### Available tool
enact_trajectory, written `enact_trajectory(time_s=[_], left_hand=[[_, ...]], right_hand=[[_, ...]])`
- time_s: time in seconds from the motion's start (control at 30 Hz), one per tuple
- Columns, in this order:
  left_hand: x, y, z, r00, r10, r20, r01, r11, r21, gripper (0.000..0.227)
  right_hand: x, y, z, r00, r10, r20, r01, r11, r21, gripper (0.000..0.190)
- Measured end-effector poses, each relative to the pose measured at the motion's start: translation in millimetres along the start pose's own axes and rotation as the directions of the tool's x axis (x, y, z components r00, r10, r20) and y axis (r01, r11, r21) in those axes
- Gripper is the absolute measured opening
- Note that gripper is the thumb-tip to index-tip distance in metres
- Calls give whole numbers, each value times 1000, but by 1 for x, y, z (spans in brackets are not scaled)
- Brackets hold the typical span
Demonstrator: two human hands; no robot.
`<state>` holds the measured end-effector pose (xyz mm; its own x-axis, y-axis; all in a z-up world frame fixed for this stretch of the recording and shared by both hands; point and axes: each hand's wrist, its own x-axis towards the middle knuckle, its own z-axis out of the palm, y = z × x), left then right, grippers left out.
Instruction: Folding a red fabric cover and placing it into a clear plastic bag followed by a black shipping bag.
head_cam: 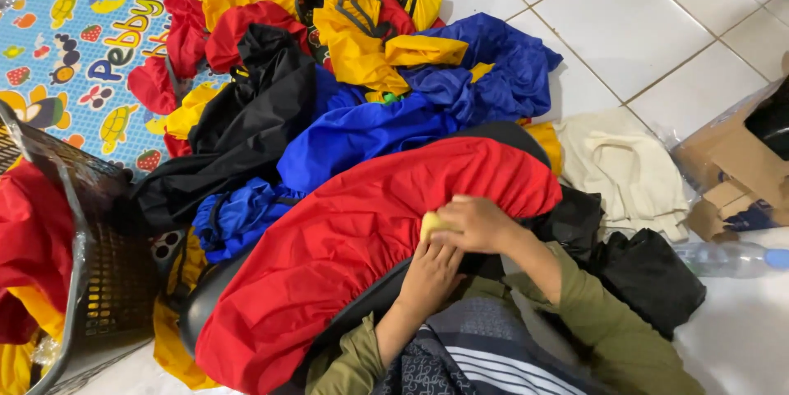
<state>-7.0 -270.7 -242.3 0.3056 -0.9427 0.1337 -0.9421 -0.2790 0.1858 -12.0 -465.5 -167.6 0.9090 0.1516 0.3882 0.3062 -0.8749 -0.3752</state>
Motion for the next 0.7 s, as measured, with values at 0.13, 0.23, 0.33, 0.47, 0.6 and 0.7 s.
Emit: enact_trajectory(time_s=[0.13,0.23,0.33,0.47,0.6,0.7], left_hand=[[10,5,-62,999,-16,-44,17,1000,26,103],[4,10,-64,997,-35,-75,34,999,-21,102],[-2,13,-68,984,-58,-167,73,994,85,113],[-23,5,-64,961,-177,-211,201,974,100,112],[-26,0,-91,972,-205,-112,201,979,-42,104],[-25,-3,-77,968,-198,-151,197,980,-20,108]], right_hand=[[22,51,-25,989,-106,-101,78,965,-252,32],[17,109,-42,953,211,-216,-289,844,-451,45],[25,87,-49,903,218,-369,-395,757,-520,50],[18,5,-7,996,51,-73,-60,990,-131,43],[55,9,-25,998,-29,-59,12,960,-281,34],[54,99,-26,965,192,-178,-260,788,-558,48]])
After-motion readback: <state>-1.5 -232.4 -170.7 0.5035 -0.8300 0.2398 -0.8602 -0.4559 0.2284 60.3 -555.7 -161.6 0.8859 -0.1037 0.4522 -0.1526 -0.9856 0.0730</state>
